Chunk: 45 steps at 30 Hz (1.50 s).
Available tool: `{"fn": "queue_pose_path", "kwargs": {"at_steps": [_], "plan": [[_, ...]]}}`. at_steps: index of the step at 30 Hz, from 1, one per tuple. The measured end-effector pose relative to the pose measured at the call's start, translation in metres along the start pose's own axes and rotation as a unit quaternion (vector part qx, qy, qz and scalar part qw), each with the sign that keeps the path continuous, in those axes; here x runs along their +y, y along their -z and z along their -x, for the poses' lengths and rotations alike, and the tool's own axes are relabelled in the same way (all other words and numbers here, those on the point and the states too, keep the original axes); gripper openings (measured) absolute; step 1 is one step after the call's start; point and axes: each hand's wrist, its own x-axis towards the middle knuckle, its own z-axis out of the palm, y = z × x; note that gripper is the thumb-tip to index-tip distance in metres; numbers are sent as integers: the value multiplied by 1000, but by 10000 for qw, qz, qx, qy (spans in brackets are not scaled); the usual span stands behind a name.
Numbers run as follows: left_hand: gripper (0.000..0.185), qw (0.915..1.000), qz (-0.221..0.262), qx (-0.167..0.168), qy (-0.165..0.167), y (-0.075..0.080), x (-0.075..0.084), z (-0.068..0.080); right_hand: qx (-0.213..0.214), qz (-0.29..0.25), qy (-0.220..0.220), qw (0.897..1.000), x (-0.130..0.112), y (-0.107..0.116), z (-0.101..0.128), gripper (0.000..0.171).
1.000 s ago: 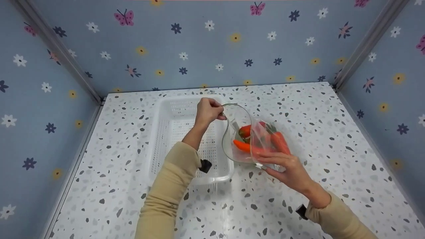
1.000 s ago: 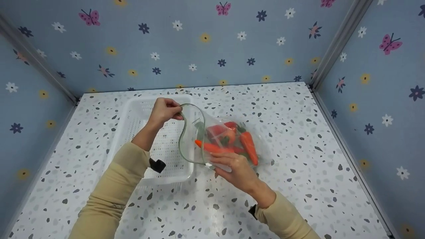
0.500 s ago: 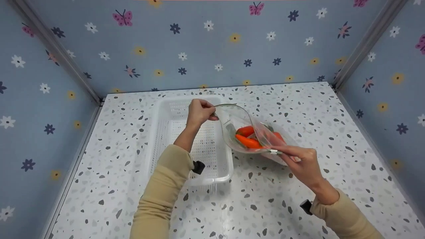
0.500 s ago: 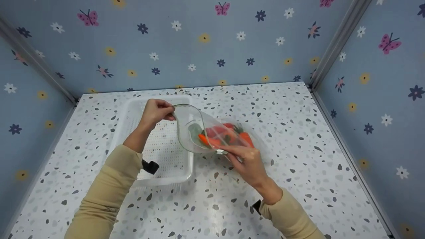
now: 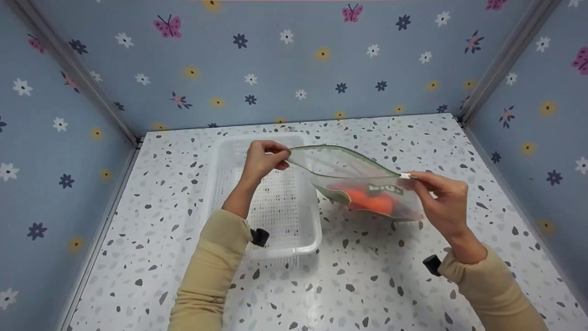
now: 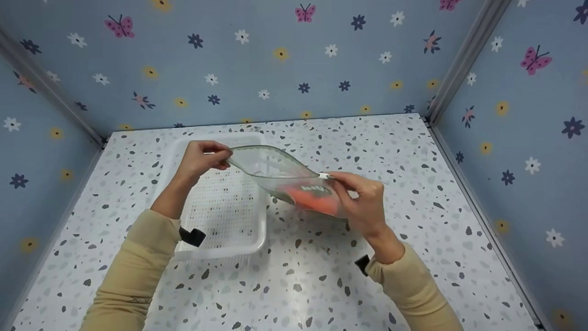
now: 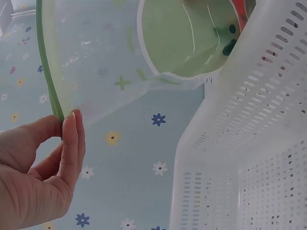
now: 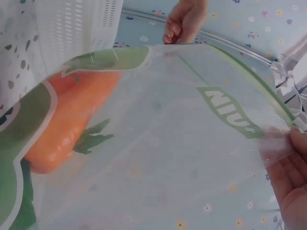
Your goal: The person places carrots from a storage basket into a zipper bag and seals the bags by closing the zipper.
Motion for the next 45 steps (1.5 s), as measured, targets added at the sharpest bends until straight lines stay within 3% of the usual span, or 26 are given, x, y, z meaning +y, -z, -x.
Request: {"fn": "queue_pose_path", "kwargs": {"at_steps": [4, 7, 11, 16, 23, 27, 31, 34, 38, 45], "plan": [[18, 9984, -456, -293, -183, 7, 5, 7, 142, -96, -137, 9998, -1, 2, -13, 18], [21, 9946, -869, -335, -449, 9, 12, 13, 260, -130, -196, 9994, -2, 0, -20, 16], [25, 9861, -1385, -84, -915, 8, 23, 24, 450, -441, -346, 9974, -6, -4, -29, 13], [31, 9729, -1707, 505, -1477, 0, 42, 36, 648, -813, -455, 9935, -9, -11, -40, 11], [32, 9408, -1761, 1074, -2691, -25, 69, 53, 740, -1165, -356, 9898, -13, -20, -55, 9], [34, 9178, -1649, 962, -3481, -43, 85, 61, 639, -1084, -338, 9915, -14, -27, -59, 9], [37, 9009, -1492, 627, -4027, -62, 98, 65, 498, -1161, -292, 9916, -16, -34, -61, 9], [38, 8962, -1468, 378, -4170, -74, 104, 66, 373, -1168, -234, 9922, -17, -38, -62, 9], [39, 8989, -1515, 88, -4111, -85, 109, 65, 233, -1015, -165, 9944, -17, -42, -62, 11], [37, 8981, -1581, -84, -4103, -95, 111, 61, 53, -848, -192, 9962, -20, -47, -63, 14]]}}
